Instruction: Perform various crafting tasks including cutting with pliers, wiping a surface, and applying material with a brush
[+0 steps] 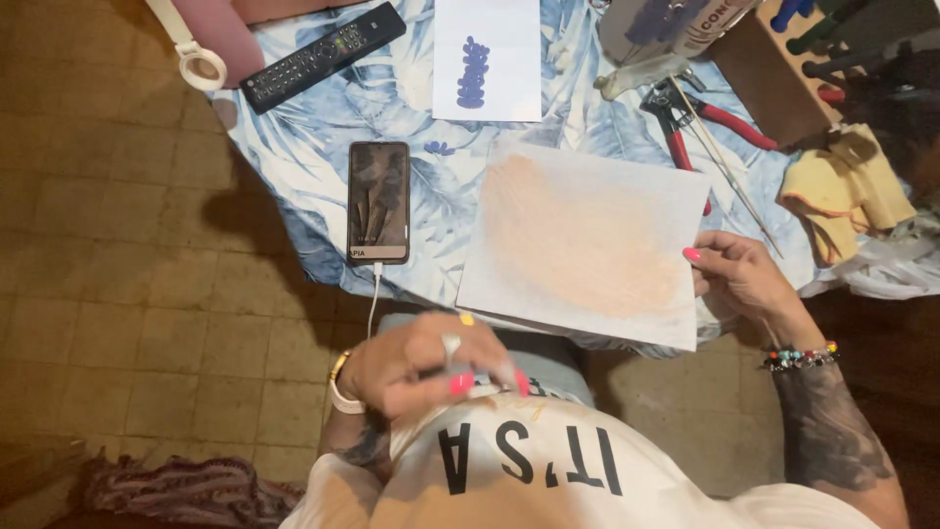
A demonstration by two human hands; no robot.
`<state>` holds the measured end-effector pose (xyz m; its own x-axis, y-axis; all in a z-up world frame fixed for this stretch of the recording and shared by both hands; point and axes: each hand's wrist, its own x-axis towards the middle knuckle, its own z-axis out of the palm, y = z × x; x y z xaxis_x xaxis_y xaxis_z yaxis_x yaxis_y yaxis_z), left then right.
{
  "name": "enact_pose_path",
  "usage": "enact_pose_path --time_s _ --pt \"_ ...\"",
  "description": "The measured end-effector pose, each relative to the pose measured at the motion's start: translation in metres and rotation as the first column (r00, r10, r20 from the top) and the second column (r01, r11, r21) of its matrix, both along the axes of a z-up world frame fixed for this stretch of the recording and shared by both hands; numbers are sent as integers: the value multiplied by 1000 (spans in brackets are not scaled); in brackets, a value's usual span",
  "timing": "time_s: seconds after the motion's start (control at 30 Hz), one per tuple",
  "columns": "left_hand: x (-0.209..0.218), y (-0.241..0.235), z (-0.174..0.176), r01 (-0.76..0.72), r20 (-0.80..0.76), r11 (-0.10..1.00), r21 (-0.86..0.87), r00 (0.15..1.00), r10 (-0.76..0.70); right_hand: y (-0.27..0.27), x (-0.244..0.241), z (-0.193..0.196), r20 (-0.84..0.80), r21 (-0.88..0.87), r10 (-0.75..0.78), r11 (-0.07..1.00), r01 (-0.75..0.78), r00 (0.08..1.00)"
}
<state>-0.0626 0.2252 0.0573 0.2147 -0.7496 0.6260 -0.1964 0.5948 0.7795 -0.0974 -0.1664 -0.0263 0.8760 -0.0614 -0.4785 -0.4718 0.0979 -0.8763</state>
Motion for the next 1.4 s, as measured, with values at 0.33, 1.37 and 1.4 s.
enact_pose_path --time_s 0.33,1.37,1.4 --pt "57 18 0 -945 638 224 237 325 698 28 26 35 -117 -376 128 912 -163 985" --pt "145 16 -28 -971 862 196 138 215 459 65 36 64 258 -774 114 619 134 959" --pt "147 15 -27 -968 865 215 128 215 454 68 38 65 266 -797 191 595 104 945"
